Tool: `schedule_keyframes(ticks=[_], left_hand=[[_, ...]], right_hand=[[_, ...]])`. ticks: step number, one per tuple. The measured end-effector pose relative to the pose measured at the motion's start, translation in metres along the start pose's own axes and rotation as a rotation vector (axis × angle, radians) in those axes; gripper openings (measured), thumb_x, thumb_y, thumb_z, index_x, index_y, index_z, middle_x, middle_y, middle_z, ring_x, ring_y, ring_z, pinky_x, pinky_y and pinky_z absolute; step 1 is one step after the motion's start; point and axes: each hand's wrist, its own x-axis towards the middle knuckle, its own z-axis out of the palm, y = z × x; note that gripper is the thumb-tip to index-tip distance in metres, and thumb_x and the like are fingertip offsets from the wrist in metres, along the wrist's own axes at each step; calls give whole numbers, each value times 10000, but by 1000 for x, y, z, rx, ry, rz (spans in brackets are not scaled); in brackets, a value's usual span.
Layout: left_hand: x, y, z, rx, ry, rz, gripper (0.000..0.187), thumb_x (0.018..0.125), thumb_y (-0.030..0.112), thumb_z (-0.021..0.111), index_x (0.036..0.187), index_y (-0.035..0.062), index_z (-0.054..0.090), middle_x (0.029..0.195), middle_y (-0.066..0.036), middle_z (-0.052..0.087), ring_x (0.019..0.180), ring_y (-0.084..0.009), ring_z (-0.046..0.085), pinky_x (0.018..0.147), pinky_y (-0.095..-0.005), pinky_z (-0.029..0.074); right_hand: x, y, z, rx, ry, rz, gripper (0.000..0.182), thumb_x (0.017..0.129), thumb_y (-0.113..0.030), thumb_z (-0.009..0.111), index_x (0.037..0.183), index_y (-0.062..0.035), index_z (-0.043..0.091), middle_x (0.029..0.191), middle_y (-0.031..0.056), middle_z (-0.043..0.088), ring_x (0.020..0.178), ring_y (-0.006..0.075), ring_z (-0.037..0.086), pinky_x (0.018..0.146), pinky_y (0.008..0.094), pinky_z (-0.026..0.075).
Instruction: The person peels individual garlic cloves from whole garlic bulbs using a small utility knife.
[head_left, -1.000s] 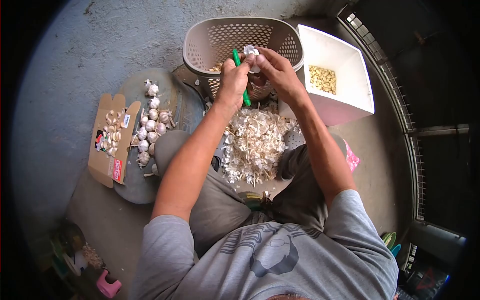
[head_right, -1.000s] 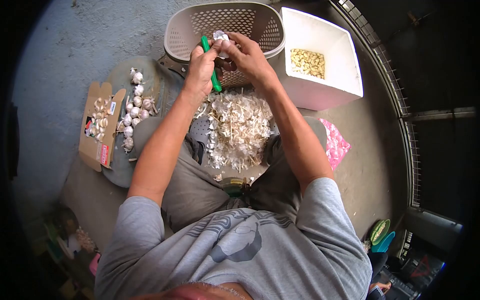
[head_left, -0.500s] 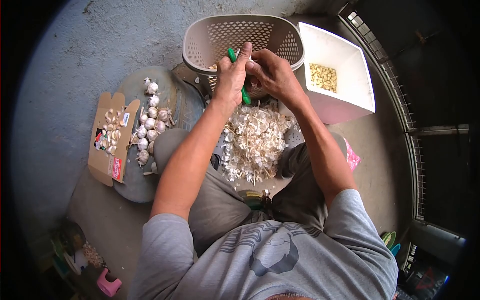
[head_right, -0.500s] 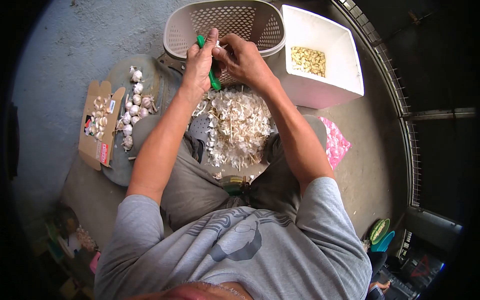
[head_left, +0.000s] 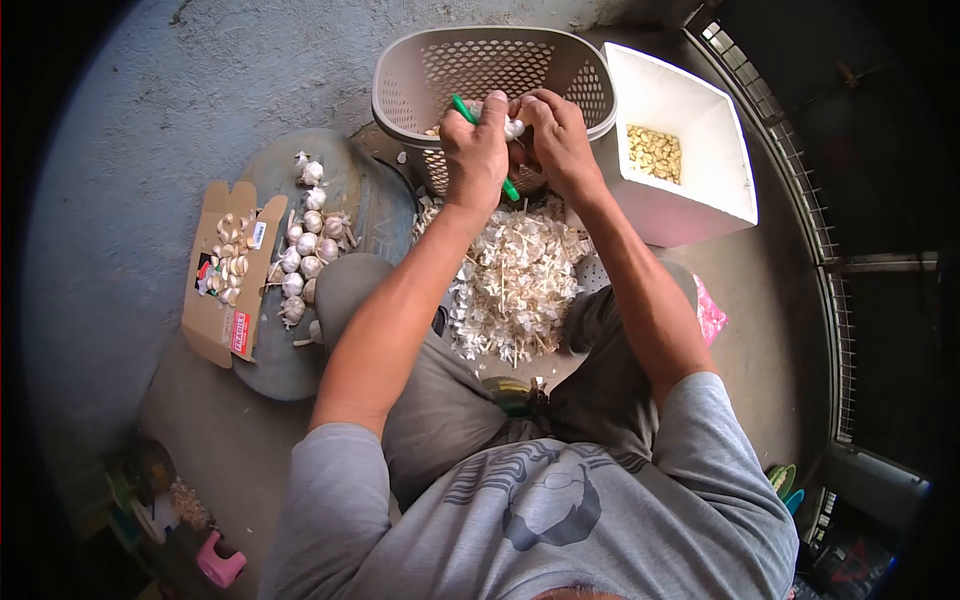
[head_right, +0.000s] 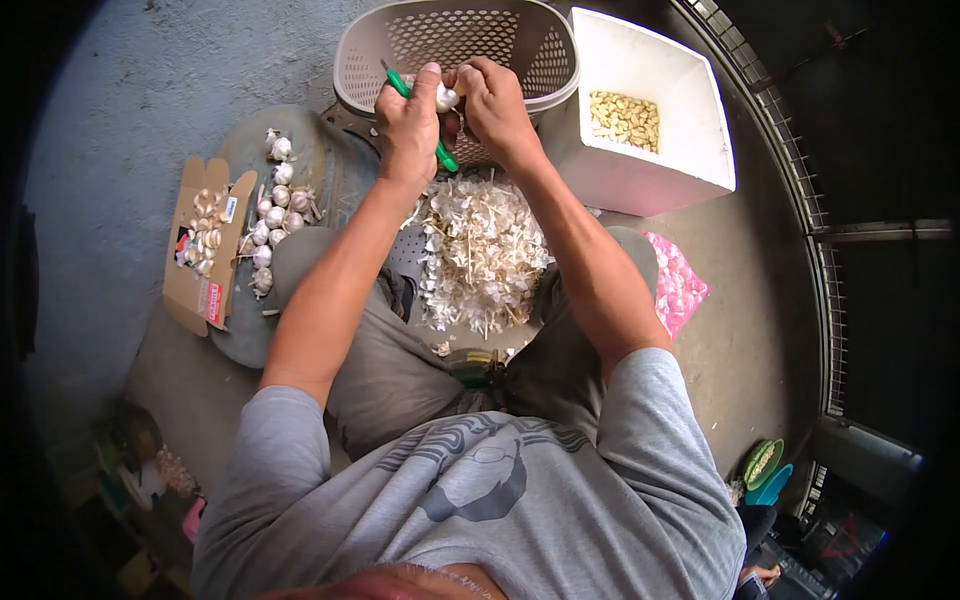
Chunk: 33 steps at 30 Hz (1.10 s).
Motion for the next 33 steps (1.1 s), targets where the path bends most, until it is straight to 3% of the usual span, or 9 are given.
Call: schedule_keyframes(ticks=[6,9,12,15,16,20,24,27,33], left_hand=[[12,12,-7,-178,4,-54,305,972,328,680,923,50,562,725,-61,618,488,-137,589,333,-264,422],[12,18,-13,-160,-16,-72,317,963,335,700,952,43,576,728,-57,611,493,-138,592,334,-265,424],[13,19,-20,-163,-48,-107,329,961,339,706,981,33,586,750,-64,619,499,-142,600,335,-266,429],[13,19,-20,-156,-51,-118,332,965,337,700,991,25,591,770,-72,630,506,-150,610,338,-270,440],[12,19,-18,-143,-45,-117,330,967,337,697,985,24,594,774,-75,634,507,-152,612,338,-272,443],[13,15,-15,-147,-91,-121,341,973,366,686,986,37,598,776,-70,643,507,-160,618,336,-281,452],[8,11,-11,-66,-111,-166,366,957,440,694,960,85,605,761,-28,645,503,-152,616,337,-274,437],[0,22,-5,-120,-77,-231,369,946,455,703,930,97,612,755,-18,650,497,-138,612,335,-256,414],[3,14,-11,-79,-159,-216,360,945,447,705,945,98,614,731,-25,646,466,-136,594,323,-258,390]], right_hand=[[-4,-10,-19,396,-10,298,308,1060,-278,498,1063,0,631,596,-26,448,433,62,324,406,219,302],[2,-24,-53,-112,-452,321,287,1038,-246,580,1126,21,637,623,-11,537,458,56,467,408,234,386],[-2,-28,-69,22,-731,401,330,992,-204,657,1221,30,621,793,50,662,555,88,583,468,218,473],[3,-14,-57,324,-259,171,426,980,-213,684,1302,47,582,963,122,700,670,128,666,512,236,525],[10,-10,-51,108,-13,127,472,994,-217,666,1368,42,545,1098,173,692,795,175,711,563,282,552],[1,-26,-32,-201,-125,61,480,1001,-249,662,1399,-9,545,1193,173,680,915,225,721,669,330,564],[-12,-20,-11,-402,-217,-21,327,1015,-255,658,1180,25,622,911,52,687,799,82,620,686,264,529],[-14,-25,-6,-405,-130,-136,277,1008,-237,653,995,39,641,695,116,636,634,137,586,586,347,481],[-16,-31,-5,-540,-129,-203,282,1040,-265,580,1008,15,571,709,183,640,632,303,644,601,417,491]])
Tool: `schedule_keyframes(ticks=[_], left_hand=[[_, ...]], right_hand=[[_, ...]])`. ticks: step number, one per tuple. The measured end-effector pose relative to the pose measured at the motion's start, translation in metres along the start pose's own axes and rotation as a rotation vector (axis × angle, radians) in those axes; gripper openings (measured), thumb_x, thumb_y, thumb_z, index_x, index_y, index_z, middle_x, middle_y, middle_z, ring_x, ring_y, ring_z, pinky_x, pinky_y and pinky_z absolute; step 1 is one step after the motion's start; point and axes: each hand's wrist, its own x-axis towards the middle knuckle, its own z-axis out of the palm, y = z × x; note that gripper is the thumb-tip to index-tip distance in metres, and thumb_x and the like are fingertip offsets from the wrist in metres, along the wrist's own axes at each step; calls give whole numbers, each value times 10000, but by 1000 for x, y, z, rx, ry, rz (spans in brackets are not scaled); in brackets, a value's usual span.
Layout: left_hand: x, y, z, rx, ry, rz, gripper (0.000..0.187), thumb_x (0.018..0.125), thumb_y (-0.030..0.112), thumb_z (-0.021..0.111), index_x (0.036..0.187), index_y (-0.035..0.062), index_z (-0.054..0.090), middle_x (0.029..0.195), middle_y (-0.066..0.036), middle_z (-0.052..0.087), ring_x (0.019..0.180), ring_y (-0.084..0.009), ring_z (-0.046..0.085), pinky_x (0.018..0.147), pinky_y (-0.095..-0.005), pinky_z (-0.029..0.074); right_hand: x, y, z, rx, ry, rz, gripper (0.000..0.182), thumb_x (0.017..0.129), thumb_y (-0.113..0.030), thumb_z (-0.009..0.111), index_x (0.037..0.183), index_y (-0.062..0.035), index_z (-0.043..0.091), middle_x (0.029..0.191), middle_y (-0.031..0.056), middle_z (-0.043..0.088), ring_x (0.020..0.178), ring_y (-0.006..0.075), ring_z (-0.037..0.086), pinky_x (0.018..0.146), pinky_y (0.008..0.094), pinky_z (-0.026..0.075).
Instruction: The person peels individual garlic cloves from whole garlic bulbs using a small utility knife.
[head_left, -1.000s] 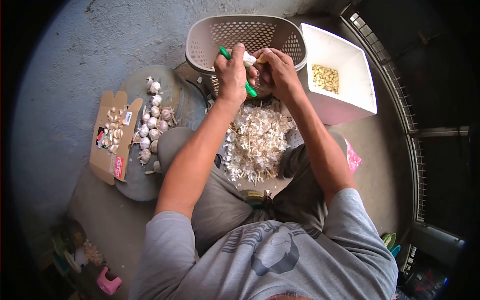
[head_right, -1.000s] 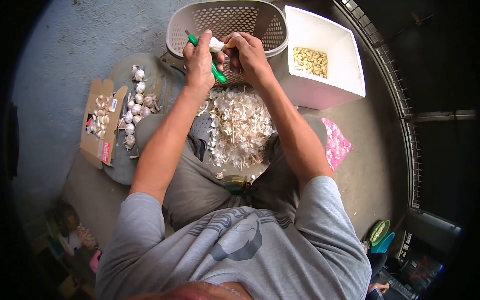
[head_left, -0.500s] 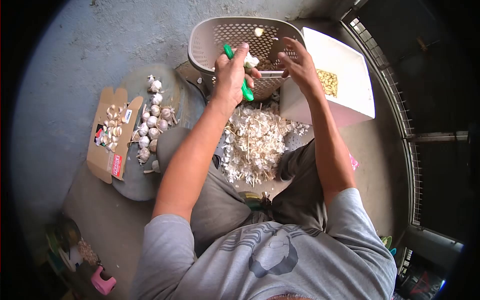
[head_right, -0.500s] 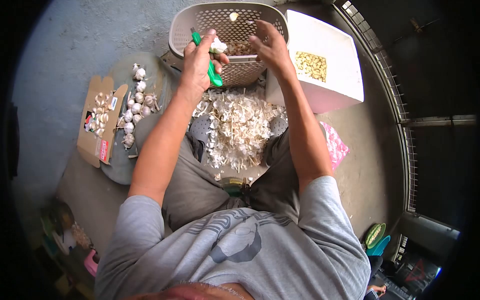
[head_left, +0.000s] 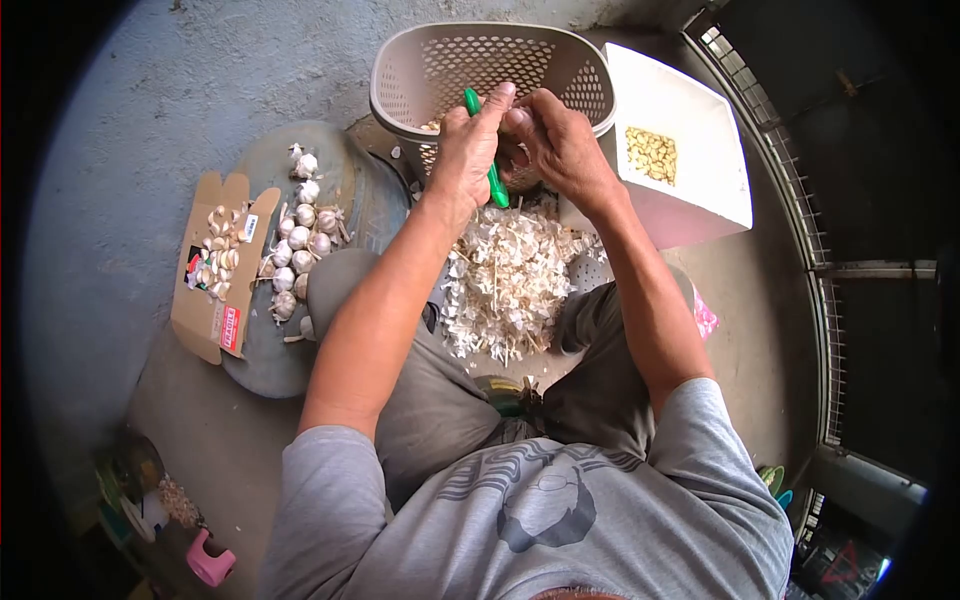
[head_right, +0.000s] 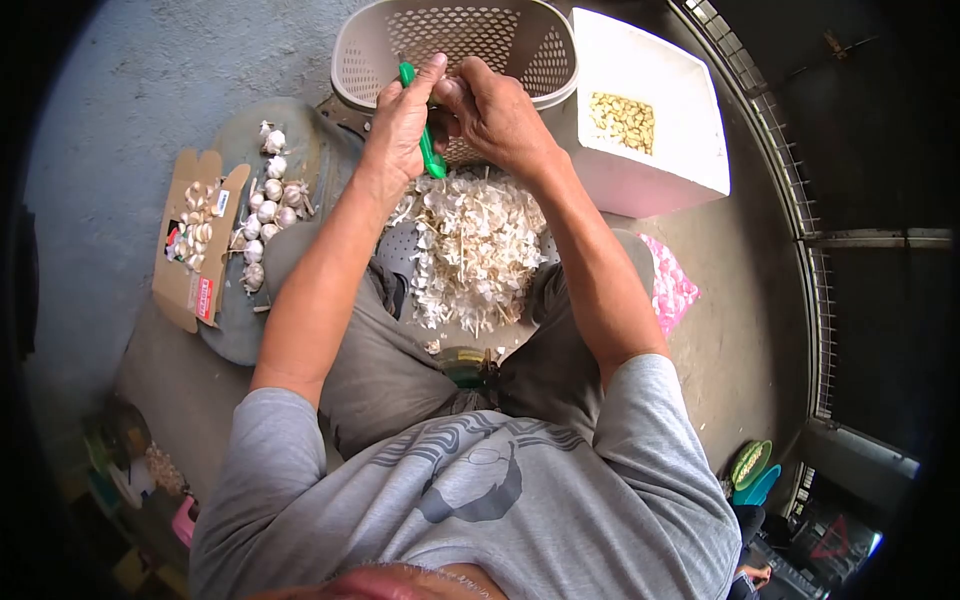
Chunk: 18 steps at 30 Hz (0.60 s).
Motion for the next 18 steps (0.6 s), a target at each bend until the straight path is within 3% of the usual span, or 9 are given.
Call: schedule_keyframes(ticks=[4,7,10,11,13,18], left_hand=[[0,-9,1,2,24,82,343,944,398,710,940,72,601,691,-41,625,452,-130,580,316,-249,384],[-4,-10,10,70,137,154,329,970,341,672,909,22,618,643,-44,583,418,-130,563,311,-255,382],[-4,-2,10,-30,123,113,317,971,308,663,896,5,606,669,-46,570,415,-124,556,313,-253,387],[-3,-1,9,-25,108,95,302,961,303,675,909,16,595,705,-56,585,426,-124,559,318,-253,391],[-2,1,7,-22,80,58,285,941,294,700,936,39,574,776,-74,615,447,-124,565,328,-255,398],[4,-8,2,-96,91,85,332,920,316,735,1008,24,604,772,-86,628,473,-130,592,340,-253,436]], right_hand=[[2,1,10,-37,101,-23,273,1058,-232,532,957,21,546,709,209,628,627,306,638,598,438,486],[13,11,14,18,154,92,257,1061,-225,526,999,19,576,697,159,625,597,230,619,541,390,476],[12,14,3,631,15,386,247,1057,-225,548,1066,13,611,744,86,627,595,143,590,515,312,468],[10,26,8,755,40,310,280,1051,-222,565,1176,28,591,835,51,627,611,96,578,527,256,471],[9,25,12,787,49,312,298,1044,-203,579,1211,43,558,873,73,638,623,109,591,546,264,487],[7,24,17,830,80,301,360,1021,-161,622,1275,59,493,932,105,659,678,138,628,610,274,532]])
